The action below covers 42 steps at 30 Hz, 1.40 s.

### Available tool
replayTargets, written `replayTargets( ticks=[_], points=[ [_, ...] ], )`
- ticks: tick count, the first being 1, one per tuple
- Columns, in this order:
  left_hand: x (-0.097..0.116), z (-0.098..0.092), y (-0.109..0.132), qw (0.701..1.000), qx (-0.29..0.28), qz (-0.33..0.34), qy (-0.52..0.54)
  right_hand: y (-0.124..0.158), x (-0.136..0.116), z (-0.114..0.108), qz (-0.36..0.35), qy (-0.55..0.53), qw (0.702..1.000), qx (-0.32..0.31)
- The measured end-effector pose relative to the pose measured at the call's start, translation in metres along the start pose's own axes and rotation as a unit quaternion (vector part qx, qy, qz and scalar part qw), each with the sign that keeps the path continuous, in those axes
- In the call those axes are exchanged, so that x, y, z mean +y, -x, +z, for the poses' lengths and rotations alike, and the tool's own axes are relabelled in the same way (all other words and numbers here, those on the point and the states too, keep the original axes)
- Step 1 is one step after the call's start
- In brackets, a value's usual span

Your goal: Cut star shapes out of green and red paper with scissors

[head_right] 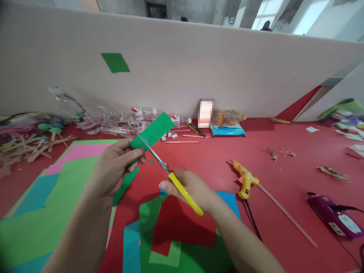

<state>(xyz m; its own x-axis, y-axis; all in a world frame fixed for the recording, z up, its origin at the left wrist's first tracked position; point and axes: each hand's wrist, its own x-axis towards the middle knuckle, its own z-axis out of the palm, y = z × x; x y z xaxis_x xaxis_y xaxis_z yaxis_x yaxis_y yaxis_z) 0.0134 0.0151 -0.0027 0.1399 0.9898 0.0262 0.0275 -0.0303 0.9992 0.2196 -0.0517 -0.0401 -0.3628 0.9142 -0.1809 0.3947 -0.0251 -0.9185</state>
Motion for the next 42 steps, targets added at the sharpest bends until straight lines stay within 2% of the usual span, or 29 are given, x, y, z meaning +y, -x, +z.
replayTargets(
  ticks=[4, 9, 15, 20, 28, 36, 42],
  points=[
    [0.004, -0.003, 0.001, 1.000, -0.020, -0.016, 0.000, 0.001, 0.001, 0.001, -0.005, -0.015, 1.000, 0.003],
    [0.010, -0.010, 0.003, 0.998, -0.038, -0.008, -0.052, 0.003, 0.001, 0.000, -0.011, -0.007, 1.000, -0.013],
    [0.013, -0.020, 0.006, 0.993, -0.034, -0.016, -0.110, 0.006, 0.001, 0.001, -0.032, 0.002, 0.999, -0.025],
    [0.013, -0.022, 0.008, 0.993, -0.041, -0.017, -0.111, 0.007, 0.001, 0.000, -0.036, -0.030, 0.998, -0.041],
    [0.012, -0.025, 0.008, 0.991, -0.041, -0.022, -0.125, 0.006, 0.002, 0.005, -0.032, -0.024, 0.999, -0.031],
    [0.012, -0.025, 0.007, 0.993, -0.032, -0.018, -0.112, 0.006, 0.005, 0.008, -0.030, -0.059, 0.997, -0.032],
    [0.015, -0.024, 0.007, 0.999, -0.028, -0.045, -0.005, 0.004, 0.002, 0.012, -0.047, -0.085, 0.995, -0.010]
  ],
)
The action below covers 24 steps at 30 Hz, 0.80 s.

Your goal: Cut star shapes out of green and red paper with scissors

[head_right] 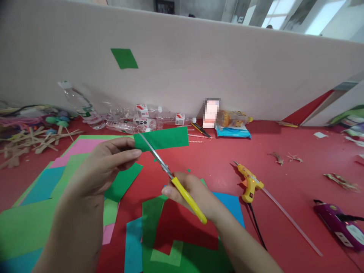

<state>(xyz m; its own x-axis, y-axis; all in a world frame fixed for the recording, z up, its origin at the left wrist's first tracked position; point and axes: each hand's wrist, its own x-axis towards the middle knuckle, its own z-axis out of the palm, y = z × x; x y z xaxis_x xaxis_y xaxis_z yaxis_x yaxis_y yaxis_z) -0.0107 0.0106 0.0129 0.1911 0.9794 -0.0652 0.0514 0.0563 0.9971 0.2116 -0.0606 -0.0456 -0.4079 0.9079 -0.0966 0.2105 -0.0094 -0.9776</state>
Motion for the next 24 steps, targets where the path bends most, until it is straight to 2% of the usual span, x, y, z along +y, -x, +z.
replayTargets(
  ticks=[3, 6, 11, 14, 16, 24],
  points=[
    [-0.003, -0.001, -0.004, 0.994, -0.002, 0.000, 0.113, 0.000, 0.002, 0.002, -0.031, -0.027, 0.999, 0.008],
    [-0.009, 0.000, -0.008, 0.982, 0.039, 0.033, 0.184, -0.001, 0.006, 0.004, -0.061, -0.050, 0.997, 0.021],
    [-0.015, 0.013, -0.004, 0.998, 0.010, 0.030, 0.053, -0.002, 0.003, 0.009, -0.034, -0.015, 0.998, 0.042],
    [-0.012, 0.022, 0.000, 0.997, 0.042, 0.058, 0.036, -0.001, -0.001, 0.011, -0.011, 0.001, 0.999, 0.043],
    [-0.010, 0.024, 0.000, 0.996, 0.040, 0.071, 0.032, 0.000, -0.003, 0.010, -0.004, 0.010, 0.999, 0.039],
    [-0.004, 0.018, 0.001, 0.996, 0.041, 0.083, 0.004, 0.003, -0.005, 0.011, 0.001, 0.002, 1.000, 0.022]
  ],
)
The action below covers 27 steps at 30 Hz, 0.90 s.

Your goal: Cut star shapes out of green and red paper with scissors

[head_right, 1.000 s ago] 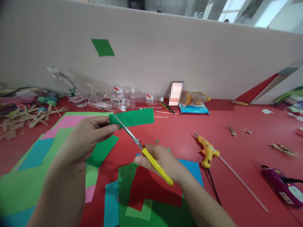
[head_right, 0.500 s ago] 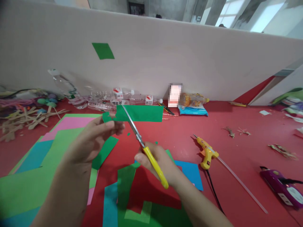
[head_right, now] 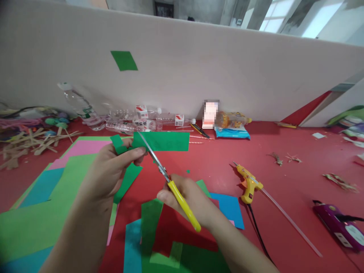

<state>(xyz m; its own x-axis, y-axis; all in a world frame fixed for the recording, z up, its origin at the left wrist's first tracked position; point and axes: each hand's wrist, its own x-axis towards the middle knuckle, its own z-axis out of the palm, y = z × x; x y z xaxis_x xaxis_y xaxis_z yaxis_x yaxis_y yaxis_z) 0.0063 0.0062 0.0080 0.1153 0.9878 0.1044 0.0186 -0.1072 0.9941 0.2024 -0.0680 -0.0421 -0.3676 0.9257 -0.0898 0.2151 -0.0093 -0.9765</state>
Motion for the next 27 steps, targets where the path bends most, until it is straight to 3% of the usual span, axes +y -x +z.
replayTargets(
  ticks=[27],
  points=[
    [-0.0003, -0.0032, 0.0013, 1.000, -0.012, -0.024, 0.001, -0.0002, 0.0014, 0.0036, -0.008, -0.013, 1.000, -0.004]
  ],
)
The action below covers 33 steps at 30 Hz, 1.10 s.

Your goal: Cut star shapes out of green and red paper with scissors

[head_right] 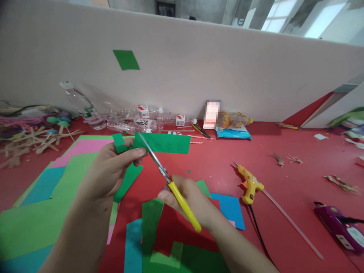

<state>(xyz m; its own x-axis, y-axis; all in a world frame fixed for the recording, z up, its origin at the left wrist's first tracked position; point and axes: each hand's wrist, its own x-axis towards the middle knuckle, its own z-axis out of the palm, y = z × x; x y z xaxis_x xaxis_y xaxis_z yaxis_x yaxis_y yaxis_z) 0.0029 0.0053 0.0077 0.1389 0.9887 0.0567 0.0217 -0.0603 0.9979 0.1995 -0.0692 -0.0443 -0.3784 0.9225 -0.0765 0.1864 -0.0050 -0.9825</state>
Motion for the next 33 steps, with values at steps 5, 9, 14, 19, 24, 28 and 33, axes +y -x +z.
replayTargets(
  ticks=[5, 9, 14, 19, 24, 28, 33],
  points=[
    [-0.0021, -0.0002, -0.0009, 1.000, 0.008, 0.006, -0.003, -0.0007, 0.0004, -0.0004, 0.001, -0.002, 1.000, 0.003],
    [-0.0025, 0.0001, -0.0006, 1.000, 0.007, 0.006, 0.006, -0.0012, 0.0006, -0.0013, 0.003, 0.009, 1.000, 0.001],
    [-0.0023, 0.0009, -0.0010, 1.000, 0.009, 0.005, 0.007, -0.0006, 0.0012, -0.0015, 0.001, 0.002, 1.000, 0.003],
    [-0.0025, 0.0008, -0.0013, 1.000, 0.013, 0.005, 0.007, -0.0007, 0.0035, -0.0016, 0.004, 0.001, 1.000, 0.005],
    [-0.0039, 0.0015, -0.0014, 1.000, 0.011, 0.008, 0.010, -0.0007, 0.0045, -0.0024, 0.005, 0.021, 1.000, 0.005],
    [-0.0057, 0.0010, -0.0022, 1.000, 0.010, 0.017, 0.013, -0.0008, 0.0033, -0.0032, 0.005, 0.035, 0.999, 0.007],
    [-0.0065, 0.0013, -0.0024, 1.000, 0.012, 0.020, 0.013, -0.0012, 0.0028, -0.0035, 0.001, 0.042, 0.999, 0.009]
  ],
)
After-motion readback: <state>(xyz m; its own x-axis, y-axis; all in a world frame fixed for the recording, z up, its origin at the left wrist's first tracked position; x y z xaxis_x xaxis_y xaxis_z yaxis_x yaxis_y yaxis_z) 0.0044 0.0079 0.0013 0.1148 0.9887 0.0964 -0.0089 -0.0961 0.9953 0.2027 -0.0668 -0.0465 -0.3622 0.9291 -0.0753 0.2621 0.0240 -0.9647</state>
